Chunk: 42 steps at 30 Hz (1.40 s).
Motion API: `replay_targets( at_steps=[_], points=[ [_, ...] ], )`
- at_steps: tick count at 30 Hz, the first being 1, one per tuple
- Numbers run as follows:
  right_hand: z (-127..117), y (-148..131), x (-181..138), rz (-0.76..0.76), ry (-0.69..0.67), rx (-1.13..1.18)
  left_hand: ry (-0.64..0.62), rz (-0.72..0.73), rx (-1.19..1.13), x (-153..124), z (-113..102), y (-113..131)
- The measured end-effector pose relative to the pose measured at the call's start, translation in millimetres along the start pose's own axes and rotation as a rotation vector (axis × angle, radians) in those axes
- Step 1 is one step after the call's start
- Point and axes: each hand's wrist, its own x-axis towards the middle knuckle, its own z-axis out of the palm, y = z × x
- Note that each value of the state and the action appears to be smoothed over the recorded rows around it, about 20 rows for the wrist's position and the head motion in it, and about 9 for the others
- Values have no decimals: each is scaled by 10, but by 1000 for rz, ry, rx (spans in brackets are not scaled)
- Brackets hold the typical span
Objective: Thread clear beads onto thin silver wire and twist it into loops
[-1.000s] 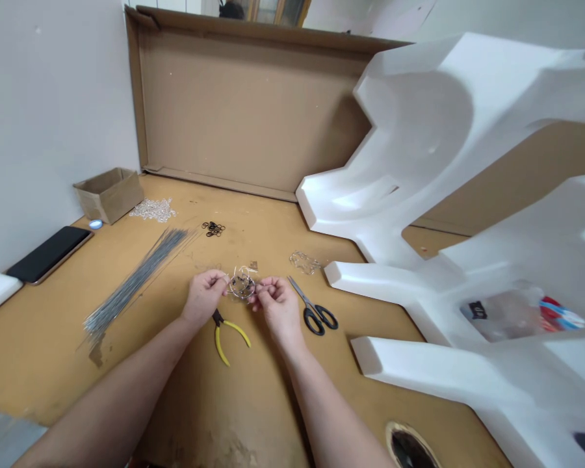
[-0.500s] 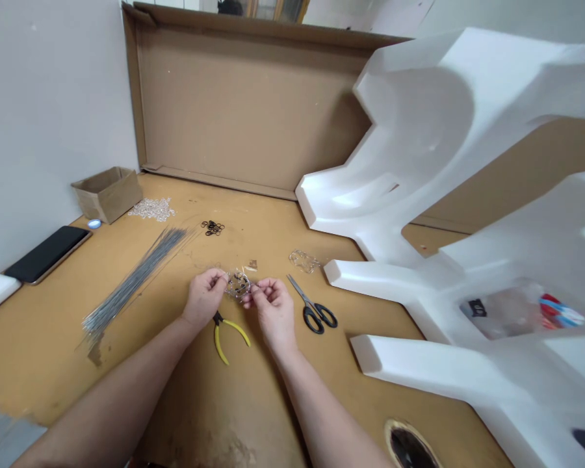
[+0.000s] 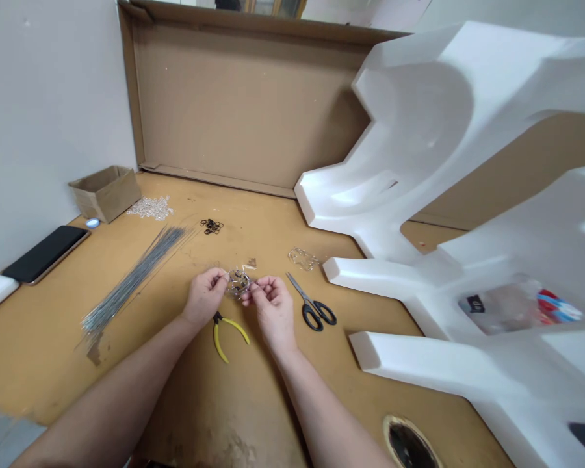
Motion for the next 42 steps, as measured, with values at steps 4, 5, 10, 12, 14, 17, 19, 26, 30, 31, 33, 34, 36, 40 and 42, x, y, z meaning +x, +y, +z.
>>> replay_targets(
  at_steps=[4,5,10,12,14,17,19,26,30,31,33,34,36,40,42],
  points=[
    [3,-13,4,5,-2,7,-7,-20,-17,-1,-1,14],
    [3,-10,9,7,-1,11,-6,-37,-24,0,-3,21],
    [-25,57,59,57,12,84,39,-97,-60,9,-9,48],
    [-54,90,94,98,40,118,77,-93,-87,20,-9,45],
    [-94,110,142,137,91,151,119,-107,-126,34,-11,33],
    [-180,101,247,187,188,229,133,-153,-187,50,-18,16],
    [-253,75,338,205,264,305,119,-177,-217,51,-22,14],
    [-451,-9,566,206,340,370,31,-191,-228,20,-26,39],
    [-374,-9,440,216,222,322,-11,-220,-217,15,-29,39],
    [-335,-10,384,207,149,283,-19,-224,-219,13,-28,40],
    [-246,-16,267,185,3,213,-33,-233,-220,8,-24,47],
    [-202,-20,213,191,-75,178,-41,-234,-217,5,-22,54],
    [-122,-22,125,204,-177,138,-67,-222,-206,-3,-18,69],
    [-39,-5,52,185,-226,136,-131,-172,-186,-15,-24,91],
    [-37,4,56,181,-207,177,-153,-158,-180,-20,-28,97]
  ],
)
